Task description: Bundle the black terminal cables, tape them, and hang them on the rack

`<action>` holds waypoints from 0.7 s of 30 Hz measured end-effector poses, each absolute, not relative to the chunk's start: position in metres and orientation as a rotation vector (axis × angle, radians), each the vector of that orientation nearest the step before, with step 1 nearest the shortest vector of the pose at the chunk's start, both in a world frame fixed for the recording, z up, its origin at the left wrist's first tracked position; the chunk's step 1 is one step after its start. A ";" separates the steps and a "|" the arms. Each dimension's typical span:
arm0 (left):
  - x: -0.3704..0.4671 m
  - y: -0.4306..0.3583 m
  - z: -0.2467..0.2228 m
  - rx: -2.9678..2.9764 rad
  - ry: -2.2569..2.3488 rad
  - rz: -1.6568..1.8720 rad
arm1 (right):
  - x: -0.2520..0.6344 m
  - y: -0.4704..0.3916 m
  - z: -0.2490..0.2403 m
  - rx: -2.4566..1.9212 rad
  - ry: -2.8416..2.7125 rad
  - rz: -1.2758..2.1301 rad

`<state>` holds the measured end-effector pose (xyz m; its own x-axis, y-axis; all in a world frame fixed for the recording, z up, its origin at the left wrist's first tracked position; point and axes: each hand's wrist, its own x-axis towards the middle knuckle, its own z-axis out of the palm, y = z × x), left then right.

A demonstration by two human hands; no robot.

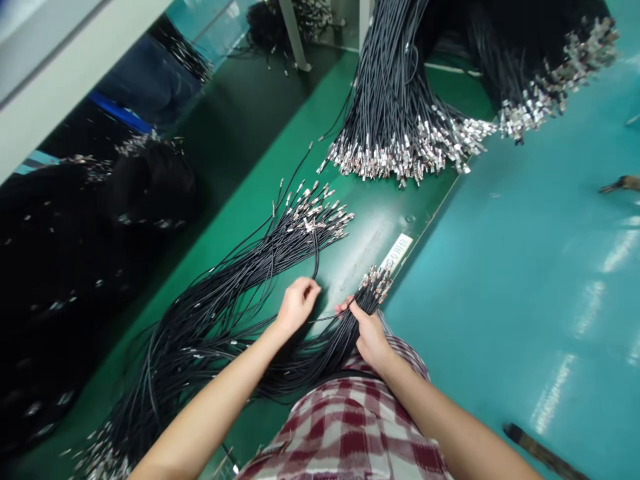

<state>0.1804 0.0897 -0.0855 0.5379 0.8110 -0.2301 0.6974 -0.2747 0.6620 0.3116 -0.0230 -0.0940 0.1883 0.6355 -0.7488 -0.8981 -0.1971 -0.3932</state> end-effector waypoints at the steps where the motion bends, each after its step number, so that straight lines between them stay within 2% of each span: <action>1: 0.183 0.101 -0.092 2.087 1.349 0.229 | 0.311 -0.023 -0.094 -1.070 0.346 1.426; 4: 0.197 0.125 -0.110 2.138 1.593 0.186 | 0.311 -0.021 -0.095 -1.084 0.368 1.412; 8: 0.217 0.126 -0.118 1.892 1.586 0.209 | 0.311 -0.020 -0.094 -1.117 0.313 1.415; 14: 0.202 0.072 -0.085 1.013 1.178 0.324 | 0.311 -0.018 -0.091 -1.155 0.268 1.414; 21: 0.186 0.042 -0.053 0.804 1.129 0.410 | 0.312 -0.023 -0.081 -1.052 0.176 1.462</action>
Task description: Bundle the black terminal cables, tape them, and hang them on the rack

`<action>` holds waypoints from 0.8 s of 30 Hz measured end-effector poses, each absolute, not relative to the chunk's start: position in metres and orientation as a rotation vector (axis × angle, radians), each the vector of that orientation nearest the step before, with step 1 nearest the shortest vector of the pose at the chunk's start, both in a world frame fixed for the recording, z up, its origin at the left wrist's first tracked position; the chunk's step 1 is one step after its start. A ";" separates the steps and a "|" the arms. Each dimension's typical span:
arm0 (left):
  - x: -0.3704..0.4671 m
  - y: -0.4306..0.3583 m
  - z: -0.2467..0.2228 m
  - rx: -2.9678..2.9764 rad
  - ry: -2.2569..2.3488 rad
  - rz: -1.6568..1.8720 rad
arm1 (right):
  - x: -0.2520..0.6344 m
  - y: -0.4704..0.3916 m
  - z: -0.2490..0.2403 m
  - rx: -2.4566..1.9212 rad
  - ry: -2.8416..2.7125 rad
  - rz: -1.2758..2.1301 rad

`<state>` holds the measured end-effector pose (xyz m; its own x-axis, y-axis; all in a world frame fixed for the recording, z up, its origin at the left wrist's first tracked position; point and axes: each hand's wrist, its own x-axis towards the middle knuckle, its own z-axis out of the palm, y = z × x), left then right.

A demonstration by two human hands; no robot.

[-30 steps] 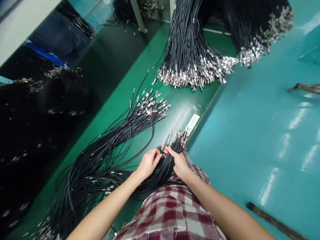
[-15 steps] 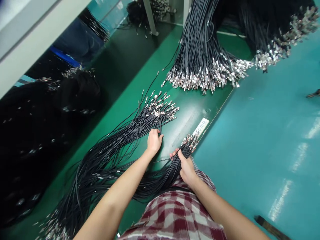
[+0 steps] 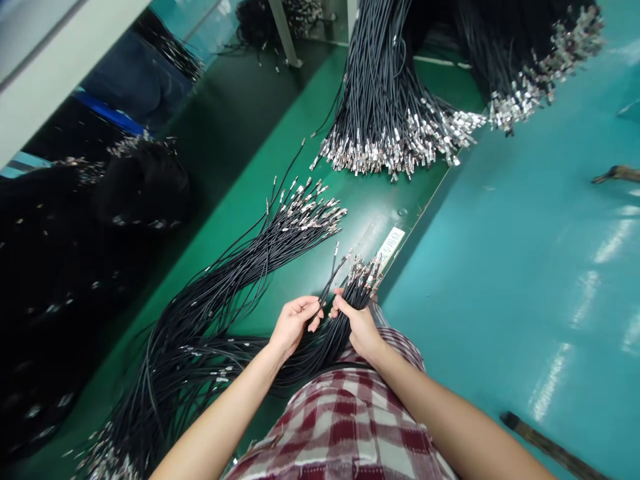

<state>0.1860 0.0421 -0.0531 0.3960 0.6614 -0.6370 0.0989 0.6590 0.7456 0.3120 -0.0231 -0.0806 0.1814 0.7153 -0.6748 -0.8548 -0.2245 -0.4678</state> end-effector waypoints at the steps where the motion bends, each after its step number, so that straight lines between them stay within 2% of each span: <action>1: 0.186 0.042 -0.051 0.797 1.126 0.412 | 0.312 -0.024 -0.079 -1.050 0.168 1.472; 11: 0.186 0.030 -0.044 1.014 1.117 0.310 | 0.315 -0.029 -0.068 -1.020 0.063 1.577; 24: 0.179 0.002 -0.040 1.484 1.293 0.458 | 0.319 -0.041 -0.060 -1.170 0.013 1.596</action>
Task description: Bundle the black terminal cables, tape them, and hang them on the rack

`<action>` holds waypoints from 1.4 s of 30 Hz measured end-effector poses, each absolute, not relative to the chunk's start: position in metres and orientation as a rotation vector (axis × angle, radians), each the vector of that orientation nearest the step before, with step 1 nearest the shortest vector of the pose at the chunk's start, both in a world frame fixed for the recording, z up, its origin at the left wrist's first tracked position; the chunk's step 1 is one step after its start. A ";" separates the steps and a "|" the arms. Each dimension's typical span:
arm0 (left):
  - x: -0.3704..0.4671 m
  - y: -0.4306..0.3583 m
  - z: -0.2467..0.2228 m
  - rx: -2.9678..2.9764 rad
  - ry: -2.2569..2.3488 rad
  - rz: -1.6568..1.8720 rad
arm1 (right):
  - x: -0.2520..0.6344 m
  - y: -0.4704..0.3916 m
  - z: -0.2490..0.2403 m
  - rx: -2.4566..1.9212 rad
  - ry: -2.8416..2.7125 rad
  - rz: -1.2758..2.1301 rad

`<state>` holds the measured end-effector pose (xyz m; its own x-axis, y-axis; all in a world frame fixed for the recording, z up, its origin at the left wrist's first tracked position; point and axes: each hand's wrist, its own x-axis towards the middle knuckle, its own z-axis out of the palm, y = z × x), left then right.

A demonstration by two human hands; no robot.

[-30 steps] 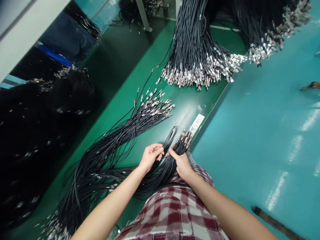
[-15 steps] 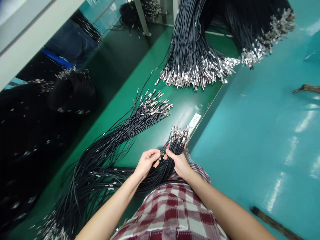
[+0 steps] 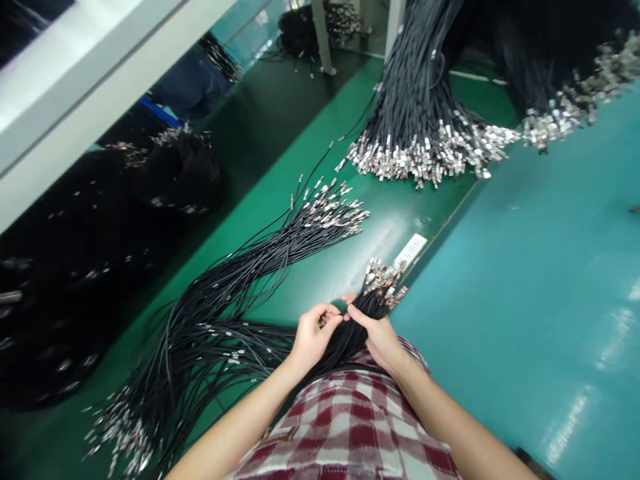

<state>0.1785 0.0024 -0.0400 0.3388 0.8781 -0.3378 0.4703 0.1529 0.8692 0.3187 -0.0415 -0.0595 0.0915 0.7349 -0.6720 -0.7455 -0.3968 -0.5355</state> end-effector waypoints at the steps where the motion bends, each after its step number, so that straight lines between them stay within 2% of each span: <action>1: 0.178 0.000 -0.040 1.496 1.289 0.449 | 0.320 -0.043 -0.060 -1.183 0.009 1.599; 8: 0.175 -0.004 -0.054 1.455 1.220 0.337 | 0.323 -0.046 -0.072 -1.158 0.053 1.632; 11: 0.152 0.035 -0.061 1.480 1.246 0.267 | 0.317 -0.042 -0.078 -1.067 0.158 1.626; 14: 0.122 0.091 -0.065 1.570 1.684 0.451 | 0.314 -0.035 -0.084 -1.013 0.235 1.625; 16: 0.110 0.125 -0.065 1.397 1.827 0.304 | 0.315 -0.032 -0.086 -1.005 0.264 1.647; 19: 0.114 0.164 -0.060 1.136 1.680 0.023 | 0.317 -0.029 -0.086 -1.002 0.279 1.673; 25: 0.161 0.213 -0.040 1.241 1.616 0.168 | 0.318 -0.027 -0.082 -0.973 0.243 1.690; 28: 0.167 0.202 -0.019 1.308 1.542 0.180 | 0.319 -0.029 -0.081 -0.948 0.226 1.705; 33: 0.136 0.137 0.011 1.337 1.068 0.442 | 0.320 -0.030 -0.085 -0.957 0.267 1.662; 38: 0.140 0.047 -0.026 1.485 1.099 0.234 | 0.318 -0.026 -0.081 -1.034 0.273 1.602; 42: 0.150 0.010 -0.050 1.663 1.271 0.180 | 0.316 -0.028 -0.076 -1.033 0.179 1.547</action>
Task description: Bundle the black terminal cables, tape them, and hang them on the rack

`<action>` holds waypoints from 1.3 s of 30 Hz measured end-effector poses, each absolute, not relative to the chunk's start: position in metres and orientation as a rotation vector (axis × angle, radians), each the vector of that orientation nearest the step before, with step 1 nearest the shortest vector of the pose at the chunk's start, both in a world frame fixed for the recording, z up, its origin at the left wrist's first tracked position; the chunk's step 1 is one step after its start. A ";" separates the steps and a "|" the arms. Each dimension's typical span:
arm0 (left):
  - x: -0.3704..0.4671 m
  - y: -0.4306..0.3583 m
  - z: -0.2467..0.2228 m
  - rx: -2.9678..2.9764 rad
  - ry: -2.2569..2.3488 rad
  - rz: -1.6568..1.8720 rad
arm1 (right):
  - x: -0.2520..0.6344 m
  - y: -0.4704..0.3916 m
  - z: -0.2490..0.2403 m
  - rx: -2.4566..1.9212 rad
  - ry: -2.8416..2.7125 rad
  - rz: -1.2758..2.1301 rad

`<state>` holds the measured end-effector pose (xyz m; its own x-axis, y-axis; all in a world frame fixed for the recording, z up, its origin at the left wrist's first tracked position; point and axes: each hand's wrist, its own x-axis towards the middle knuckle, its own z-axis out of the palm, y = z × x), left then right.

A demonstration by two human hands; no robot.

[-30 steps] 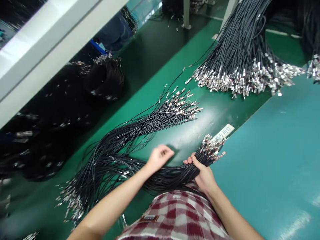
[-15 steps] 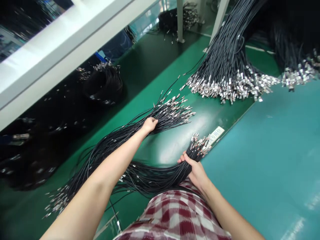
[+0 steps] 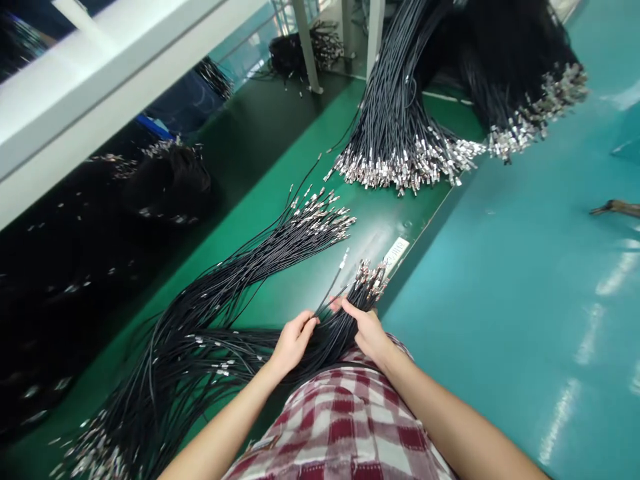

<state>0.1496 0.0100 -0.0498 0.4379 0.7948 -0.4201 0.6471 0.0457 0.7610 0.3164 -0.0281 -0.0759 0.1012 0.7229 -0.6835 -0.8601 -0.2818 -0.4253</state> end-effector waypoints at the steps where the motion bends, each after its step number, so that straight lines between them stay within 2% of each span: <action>1: 0.149 0.008 -0.050 1.693 1.280 0.159 | 0.316 -0.029 -0.075 -1.037 0.157 1.537; 14: 0.167 0.005 -0.037 1.960 1.249 0.049 | 0.312 -0.027 -0.080 -1.067 0.050 1.507; 19: 0.132 0.006 -0.041 2.239 1.190 0.217 | 0.316 -0.029 -0.083 -1.083 0.109 1.513; 23: 0.110 -0.009 -0.050 2.440 1.174 0.175 | 0.320 -0.030 -0.083 -1.081 0.126 1.607; 30: 0.102 0.000 -0.053 2.273 1.221 0.062 | 0.322 -0.039 -0.084 -1.112 0.145 1.617; 32: 0.087 0.004 -0.054 2.169 1.369 0.001 | 0.321 -0.041 -0.086 -1.089 0.197 1.625; 35: 0.065 -0.020 -0.058 2.033 1.651 -0.063 | 0.318 -0.040 -0.089 -1.035 0.245 1.594; 39: 0.050 -0.054 -0.055 1.962 1.579 -0.096 | 0.314 -0.035 -0.093 -1.015 0.256 1.628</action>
